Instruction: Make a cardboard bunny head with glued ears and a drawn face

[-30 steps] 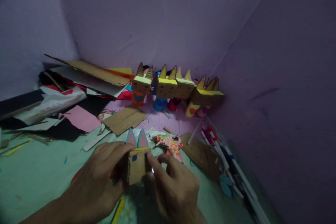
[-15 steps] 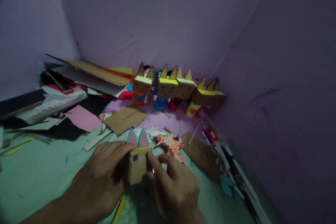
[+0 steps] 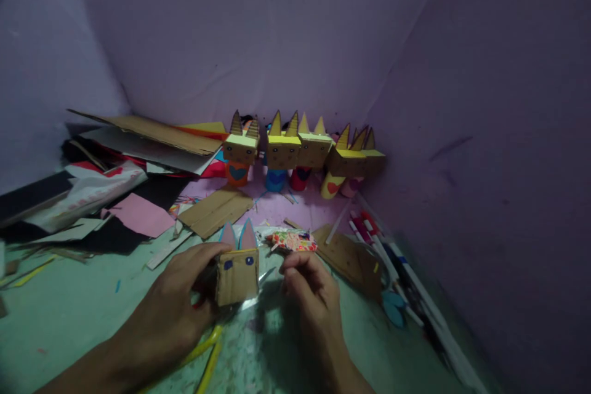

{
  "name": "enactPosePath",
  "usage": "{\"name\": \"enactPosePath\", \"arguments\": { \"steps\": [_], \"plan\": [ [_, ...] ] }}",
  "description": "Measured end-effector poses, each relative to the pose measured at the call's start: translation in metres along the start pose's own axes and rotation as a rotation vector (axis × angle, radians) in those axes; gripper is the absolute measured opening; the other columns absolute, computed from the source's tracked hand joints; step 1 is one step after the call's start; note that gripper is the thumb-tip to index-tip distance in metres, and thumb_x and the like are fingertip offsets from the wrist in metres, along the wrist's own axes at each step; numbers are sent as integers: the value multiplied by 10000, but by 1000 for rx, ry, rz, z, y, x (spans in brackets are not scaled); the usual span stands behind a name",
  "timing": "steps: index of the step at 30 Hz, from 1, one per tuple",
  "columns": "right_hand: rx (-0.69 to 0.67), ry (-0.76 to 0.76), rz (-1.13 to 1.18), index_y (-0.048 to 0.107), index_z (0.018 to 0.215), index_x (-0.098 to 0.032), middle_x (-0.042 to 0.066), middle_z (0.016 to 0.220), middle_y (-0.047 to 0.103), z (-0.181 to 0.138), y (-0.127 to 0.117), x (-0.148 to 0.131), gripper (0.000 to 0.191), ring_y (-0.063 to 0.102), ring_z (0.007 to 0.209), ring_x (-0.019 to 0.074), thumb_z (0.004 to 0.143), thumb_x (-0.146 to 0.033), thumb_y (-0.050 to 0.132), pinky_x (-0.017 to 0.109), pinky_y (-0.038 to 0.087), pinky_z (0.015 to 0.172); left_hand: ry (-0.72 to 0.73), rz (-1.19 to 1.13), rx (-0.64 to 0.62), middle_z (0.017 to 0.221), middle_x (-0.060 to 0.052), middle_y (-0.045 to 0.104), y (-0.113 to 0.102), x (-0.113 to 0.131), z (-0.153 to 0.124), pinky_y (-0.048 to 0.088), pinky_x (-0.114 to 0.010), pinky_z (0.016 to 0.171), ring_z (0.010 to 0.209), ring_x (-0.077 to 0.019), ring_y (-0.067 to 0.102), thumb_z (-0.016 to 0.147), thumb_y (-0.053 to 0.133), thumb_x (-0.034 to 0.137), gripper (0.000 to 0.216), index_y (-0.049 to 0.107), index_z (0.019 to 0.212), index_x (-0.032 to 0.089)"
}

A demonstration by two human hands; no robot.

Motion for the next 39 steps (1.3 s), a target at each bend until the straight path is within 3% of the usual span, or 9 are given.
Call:
{"name": "enactPosePath", "arguments": {
  "steps": [3, 9, 15, 22, 26, 29, 33, 36, 39],
  "plan": [
    [-75, 83, 108, 562, 608, -185, -22, 557, 534, 1, 8, 5, 316, 459, 506, 107, 696, -444, 720, 210, 390, 473, -12, -16, -8, 1193, -57, 574, 0, -7, 3, 401, -449, 923, 1101, -250, 519, 669, 500, 24, 580, 457, 1194, 266],
    [-91, 371, 400, 655, 890, -240, 41, 1052, 607, 1, 19, 10, 360, 581, 927, 215, 577, -360, 786, 294, 488, 683, 61, -5, -58, 1201, -93, 571, 2, -7, 4, 387, -487, 933, 1122, -275, 503, 641, 491, 37, 586, 477, 1196, 224],
    [-257, 292, 394, 563, 1022, -241, 37, 1009, 620, -2, 26, 8, 513, 623, 856, 207, 555, -181, 764, 337, 488, 728, 80, -101, -70, 1203, -96, 580, -1, 2, 1, 379, -511, 962, 1135, -288, 510, 639, 501, 56, 578, 519, 1191, 222],
    [-293, 229, 349, 442, 1083, -227, 78, 1030, 632, -5, 36, 15, 632, 649, 888, 235, 550, -246, 780, 397, 494, 786, -369, -917, -95, 1302, -156, 544, 0, 1, 5, 444, -417, 949, 1190, -308, 519, 662, 678, 264, 736, 386, 1333, 185],
    [-365, 208, 331, 421, 1094, -244, 100, 1097, 622, -11, 43, 16, 577, 653, 918, 248, 615, -289, 740, 430, 510, 785, -477, -1019, -142, 1133, -149, 659, 7, 0, 4, 492, -406, 878, 1053, -312, 615, 604, 741, 246, 654, 500, 1205, 156],
    [-293, -3, 94, 451, 1102, -254, 102, 1135, 591, -10, 34, 4, 476, 616, 979, 242, 676, -262, 663, 409, 521, 763, -496, -994, -101, 1098, -130, 679, 6, -2, 5, 501, -381, 862, 1036, -300, 623, 562, 736, 181, 634, 537, 1162, 141],
    [-14, -696, -412, 540, 811, -226, 31, 862, 584, -19, 12, -39, 155, 579, 815, 193, 701, -129, 595, 465, 449, 886, -564, -999, -37, 1062, -111, 693, 4, -6, 7, 506, -369, 850, 1036, -295, 619, 556, 716, 193, 646, 541, 1174, 125],
    [-217, -1076, -614, 383, 548, -221, -81, 491, 354, -36, 20, -55, 268, 367, 455, 103, 672, -52, 550, 469, 430, 926, -557, -979, -3, 1052, -98, 694, 7, -7, 7, 496, -376, 872, 1037, -292, 617, 542, 713, 196, 639, 552, 1156, 122],
    [-381, -1132, -697, 351, 505, -233, -77, 426, 308, -45, 33, -53, 288, 294, 416, 114, 671, -68, 519, 415, 489, 864, -522, -956, 16, 1054, -96, 691, 11, -6, 7, 476, -390, 910, 1048, -293, 611, 531, 714, 182, 633, 553, 1141, 125]
  ]
}}
Point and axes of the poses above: each hand's wrist, its own z-axis towards the middle knuckle, its own y-axis out of the palm, x = y × z, the point moved 4 cm from there along z, towards the middle knuckle
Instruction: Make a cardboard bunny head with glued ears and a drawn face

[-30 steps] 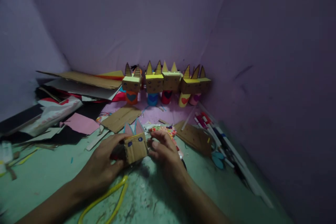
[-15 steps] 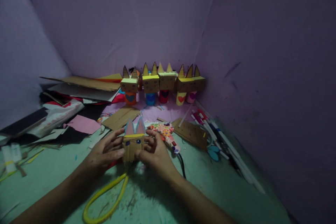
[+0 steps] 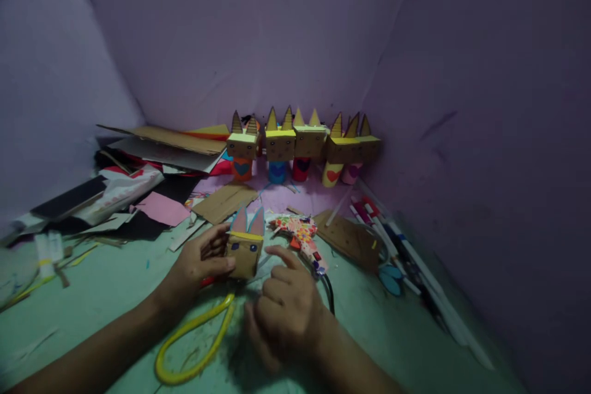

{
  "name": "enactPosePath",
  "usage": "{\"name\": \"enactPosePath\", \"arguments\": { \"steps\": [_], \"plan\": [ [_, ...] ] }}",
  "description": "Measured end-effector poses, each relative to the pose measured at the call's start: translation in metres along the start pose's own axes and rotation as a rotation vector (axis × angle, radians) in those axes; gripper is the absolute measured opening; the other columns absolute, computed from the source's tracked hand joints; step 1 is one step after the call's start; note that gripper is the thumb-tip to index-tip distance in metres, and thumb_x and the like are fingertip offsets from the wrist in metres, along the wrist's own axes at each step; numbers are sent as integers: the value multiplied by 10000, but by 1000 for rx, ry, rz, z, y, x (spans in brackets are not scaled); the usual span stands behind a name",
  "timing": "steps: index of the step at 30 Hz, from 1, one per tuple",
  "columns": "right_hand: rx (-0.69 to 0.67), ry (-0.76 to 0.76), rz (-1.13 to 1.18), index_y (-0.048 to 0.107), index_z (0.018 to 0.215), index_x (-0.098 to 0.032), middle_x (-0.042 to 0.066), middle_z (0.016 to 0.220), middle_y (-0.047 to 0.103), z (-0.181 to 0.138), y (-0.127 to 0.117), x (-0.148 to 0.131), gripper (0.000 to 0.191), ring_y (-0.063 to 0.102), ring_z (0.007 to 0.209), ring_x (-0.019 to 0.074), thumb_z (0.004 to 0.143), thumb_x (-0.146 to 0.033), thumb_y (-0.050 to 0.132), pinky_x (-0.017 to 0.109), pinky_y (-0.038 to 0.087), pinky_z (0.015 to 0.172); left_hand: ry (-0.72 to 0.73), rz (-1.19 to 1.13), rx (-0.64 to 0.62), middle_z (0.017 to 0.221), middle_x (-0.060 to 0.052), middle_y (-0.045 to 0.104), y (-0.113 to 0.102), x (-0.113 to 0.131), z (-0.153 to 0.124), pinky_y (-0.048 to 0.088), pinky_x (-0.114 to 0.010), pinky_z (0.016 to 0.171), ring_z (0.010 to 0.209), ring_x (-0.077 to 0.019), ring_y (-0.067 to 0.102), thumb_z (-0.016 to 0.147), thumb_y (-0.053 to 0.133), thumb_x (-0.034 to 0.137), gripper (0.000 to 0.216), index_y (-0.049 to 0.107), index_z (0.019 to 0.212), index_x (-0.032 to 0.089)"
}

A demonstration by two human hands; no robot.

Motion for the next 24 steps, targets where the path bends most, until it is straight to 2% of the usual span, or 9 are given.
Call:
{"name": "enactPosePath", "arguments": {
  "steps": [4, 9, 24],
  "plan": [
    [-68, -6, -12, 401, 489, -236, -54, 414, 365, -2, 13, -5, 255, 333, 419, 126, 683, -107, 505, 428, 489, 878, 11, 12, -13, 1047, -95, 689, 2, -3, 0, 473, -387, 913, 1041, -284, 616, 548, 703, 175, 623, 532, 1146, 128],
    [-114, 22, -12, 446, 509, -244, -50, 422, 391, -1, 15, -4, 245, 367, 419, 136, 706, -102, 485, 441, 486, 910, 33, 34, -27, 1070, -107, 680, 1, -3, 0, 473, -385, 914, 1053, -286, 609, 551, 714, 188, 637, 521, 1155, 129],
    [-121, 23, -33, 461, 501, -241, -48, 406, 411, 0, 19, -1, 255, 384, 398, 129, 715, -103, 477, 430, 516, 895, 20, 52, -17, 1072, -108, 669, 3, 3, -2, 476, -383, 908, 1023, -278, 615, 533, 722, 173, 669, 500, 1161, 114]
  ]
}}
Point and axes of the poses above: each hand's wrist, its own z-axis towards the middle knuckle, its own y-axis out of the palm, x = y × z, the point moved 4 cm from there along z, towards the middle knuckle
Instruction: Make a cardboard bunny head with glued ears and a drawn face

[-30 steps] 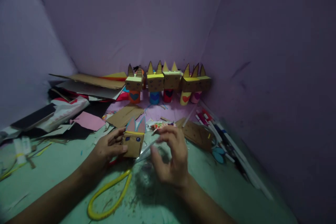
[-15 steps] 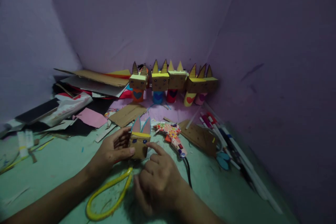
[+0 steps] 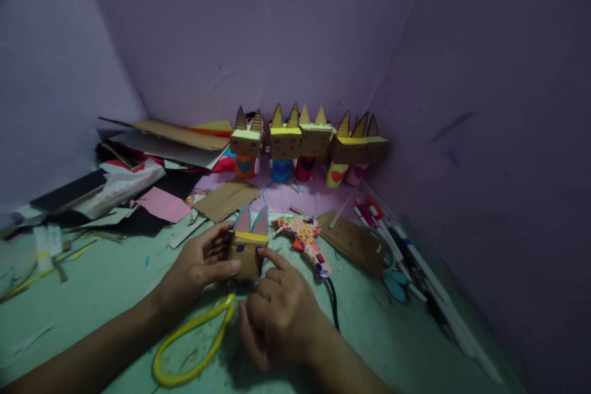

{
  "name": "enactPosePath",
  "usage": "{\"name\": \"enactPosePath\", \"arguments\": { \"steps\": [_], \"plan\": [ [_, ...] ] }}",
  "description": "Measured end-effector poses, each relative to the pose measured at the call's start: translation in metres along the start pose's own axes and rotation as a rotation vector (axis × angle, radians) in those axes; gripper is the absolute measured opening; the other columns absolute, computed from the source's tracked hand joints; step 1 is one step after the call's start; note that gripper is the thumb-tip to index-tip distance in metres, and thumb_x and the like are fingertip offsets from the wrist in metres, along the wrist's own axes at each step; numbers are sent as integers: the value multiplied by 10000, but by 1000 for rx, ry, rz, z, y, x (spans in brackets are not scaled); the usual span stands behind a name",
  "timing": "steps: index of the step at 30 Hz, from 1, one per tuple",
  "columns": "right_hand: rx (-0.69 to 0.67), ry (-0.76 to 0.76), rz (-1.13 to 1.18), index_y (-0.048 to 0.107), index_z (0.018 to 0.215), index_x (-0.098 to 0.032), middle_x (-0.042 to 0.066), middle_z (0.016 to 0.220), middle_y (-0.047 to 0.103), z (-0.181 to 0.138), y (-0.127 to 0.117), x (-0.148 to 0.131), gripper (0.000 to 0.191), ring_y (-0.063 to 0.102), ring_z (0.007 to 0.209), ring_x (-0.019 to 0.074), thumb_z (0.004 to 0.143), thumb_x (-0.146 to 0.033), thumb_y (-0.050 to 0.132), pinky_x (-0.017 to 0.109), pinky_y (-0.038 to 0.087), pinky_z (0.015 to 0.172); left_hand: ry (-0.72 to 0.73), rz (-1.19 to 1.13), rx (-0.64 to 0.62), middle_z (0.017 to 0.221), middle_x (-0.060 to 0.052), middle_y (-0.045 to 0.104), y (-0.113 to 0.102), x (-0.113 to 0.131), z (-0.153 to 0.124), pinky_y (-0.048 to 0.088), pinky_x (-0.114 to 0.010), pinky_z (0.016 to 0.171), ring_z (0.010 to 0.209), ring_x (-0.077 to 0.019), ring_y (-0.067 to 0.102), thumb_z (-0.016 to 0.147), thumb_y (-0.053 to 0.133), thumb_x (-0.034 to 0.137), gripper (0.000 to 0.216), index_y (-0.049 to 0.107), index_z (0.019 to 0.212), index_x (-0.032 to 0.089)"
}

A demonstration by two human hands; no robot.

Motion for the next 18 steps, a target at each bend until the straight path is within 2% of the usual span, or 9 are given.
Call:
{"name": "enactPosePath", "arguments": {
  "steps": [18],
  "plan": [
    [18, 5, 20, 441, 489, -240, -53, 404, 382, 1, 0, 1, 269, 365, 388, 119, 702, -84, 492, 413, 518, 900, 10, 28, -10, 1063, -127, 654, 0, 0, -1, 457, -408, 920, 1034, -295, 598, 533, 700, 189, 644, 498, 1140, 117]
  ]
}}
Point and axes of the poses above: each hand's wrist, its own z-axis towards the middle knuckle, its own y-axis out of the palm, x = y × z, the point moved 4 cm from there along z, towards the middle knuckle
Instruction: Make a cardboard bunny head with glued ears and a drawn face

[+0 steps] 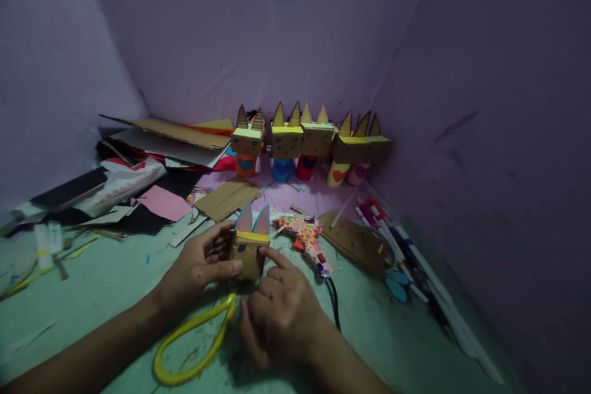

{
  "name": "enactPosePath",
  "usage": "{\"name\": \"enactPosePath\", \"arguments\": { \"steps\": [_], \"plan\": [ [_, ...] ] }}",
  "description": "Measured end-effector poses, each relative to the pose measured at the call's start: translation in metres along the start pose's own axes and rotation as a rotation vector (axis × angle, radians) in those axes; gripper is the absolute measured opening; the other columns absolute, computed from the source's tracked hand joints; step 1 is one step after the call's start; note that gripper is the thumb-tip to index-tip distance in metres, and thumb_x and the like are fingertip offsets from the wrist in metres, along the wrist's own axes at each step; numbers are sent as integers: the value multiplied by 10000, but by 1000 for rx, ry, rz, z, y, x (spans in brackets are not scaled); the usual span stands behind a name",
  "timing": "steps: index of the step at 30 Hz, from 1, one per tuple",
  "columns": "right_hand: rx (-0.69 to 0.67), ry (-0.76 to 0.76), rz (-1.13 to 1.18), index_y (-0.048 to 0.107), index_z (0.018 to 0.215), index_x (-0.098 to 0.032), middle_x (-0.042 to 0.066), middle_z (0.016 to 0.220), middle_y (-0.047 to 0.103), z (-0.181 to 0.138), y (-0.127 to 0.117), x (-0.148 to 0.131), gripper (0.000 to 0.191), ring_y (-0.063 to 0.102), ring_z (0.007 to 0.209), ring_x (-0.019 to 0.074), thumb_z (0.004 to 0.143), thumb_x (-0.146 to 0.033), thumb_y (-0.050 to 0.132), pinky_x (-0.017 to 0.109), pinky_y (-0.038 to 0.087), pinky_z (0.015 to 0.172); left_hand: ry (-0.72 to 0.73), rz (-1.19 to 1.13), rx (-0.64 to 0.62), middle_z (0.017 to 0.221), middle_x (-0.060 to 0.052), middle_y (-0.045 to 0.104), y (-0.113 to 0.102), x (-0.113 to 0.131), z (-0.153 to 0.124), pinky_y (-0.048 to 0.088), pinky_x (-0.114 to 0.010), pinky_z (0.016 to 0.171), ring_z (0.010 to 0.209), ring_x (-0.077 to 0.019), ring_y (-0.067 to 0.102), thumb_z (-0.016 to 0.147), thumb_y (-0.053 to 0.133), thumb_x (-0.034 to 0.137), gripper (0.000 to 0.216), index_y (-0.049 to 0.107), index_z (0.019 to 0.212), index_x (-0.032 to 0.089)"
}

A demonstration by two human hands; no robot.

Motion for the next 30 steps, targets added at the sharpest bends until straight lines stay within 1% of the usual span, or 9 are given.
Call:
{"name": "enactPosePath", "arguments": {
  "steps": [4, 11, 16, 22, 24, 26, 28, 29, 30],
  "plan": [
    [1, 6, 2, 439, 499, -243, -54, 408, 386, 0, 1, 1, 271, 367, 390, 119, 705, -75, 490, 408, 517, 900, 8, 14, -1, 1041, -120, 659, 0, 0, 0, 457, -418, 915, 1017, -295, 603, 539, 698, 199, 628, 507, 1131, 118],
    [35, 6, -6, 455, 480, -229, -46, 406, 392, -2, 2, 1, 275, 351, 401, 120, 715, -90, 482, 399, 519, 899, -15, 1, 11, 1060, -127, 658, 0, 1, 1, 465, -391, 907, 1027, -295, 603, 513, 708, 194, 669, 497, 1142, 105],
    [34, 15, -3, 464, 471, -212, -39, 414, 397, -2, 3, 2, 275, 349, 418, 114, 710, -81, 503, 379, 510, 906, -3, -11, 1, 1048, -106, 664, 1, 1, 1, 472, -370, 892, 1015, -275, 609, 527, 710, 180, 641, 499, 1130, 119],
    [124, 22, 80, 386, 518, -222, -65, 450, 318, -3, -12, 1, 272, 311, 440, 111, 683, -51, 520, 375, 500, 831, -6, 2, 10, 1034, -105, 676, -1, -1, 1, 475, -375, 869, 1002, -284, 615, 527, 729, 187, 609, 536, 1101, 129],
    [207, 112, 146, 358, 543, -215, -73, 482, 298, -5, -20, 8, 283, 318, 453, 103, 701, -36, 509, 380, 475, 816, -9, -21, 13, 1041, -110, 677, -2, -3, 2, 477, -375, 868, 1011, -292, 615, 515, 749, 199, 628, 542, 1103, 129],
    [326, 305, 268, 361, 574, -214, -71, 522, 321, -9, -23, 21, 279, 357, 482, 103, 753, -55, 504, 383, 456, 809, -9, -60, 7, 1050, -109, 680, -4, -6, 4, 481, -372, 865, 1015, -292, 618, 514, 763, 213, 652, 539, 1122, 134],
    [402, 564, 460, 451, 664, -225, -44, 620, 440, -15, -16, 37, 178, 465, 584, 128, 791, -138, 542, 373, 461, 786, -13, -103, 1, 1066, -110, 681, -6, -9, 6, 488, -371, 854, 1015, -292, 622, 531, 762, 223, 662, 529, 1146, 143],
    [400, 688, 579, 506, 753, -230, -15, 721, 516, -18, -10, 44, 86, 526, 681, 153, 790, -193, 574, 371, 468, 779, -17, -119, -6, 1077, -111, 680, -7, -10, 6, 489, -371, 851, 1018, -291, 623, 542, 759, 223, 660, 525, 1154, 146],
    [376, 795, 705, 539, 863, -235, 22, 856, 567, -20, -1, 48, 116, 564, 801, 184, 772, -242, 610, 371, 475, 779, -17, -132, -14, 1090, -113, 678, -7, -10, 7, 489, -371, 852, 1022, -291, 622, 552, 754, 221, 658, 519, 1162, 147]
  ]
}}
Point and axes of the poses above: each hand's wrist, its own z-axis towards the middle knuckle, its own y-axis out of the palm, x = y × z, the point moved 4 cm from there along z, towards the middle knuckle
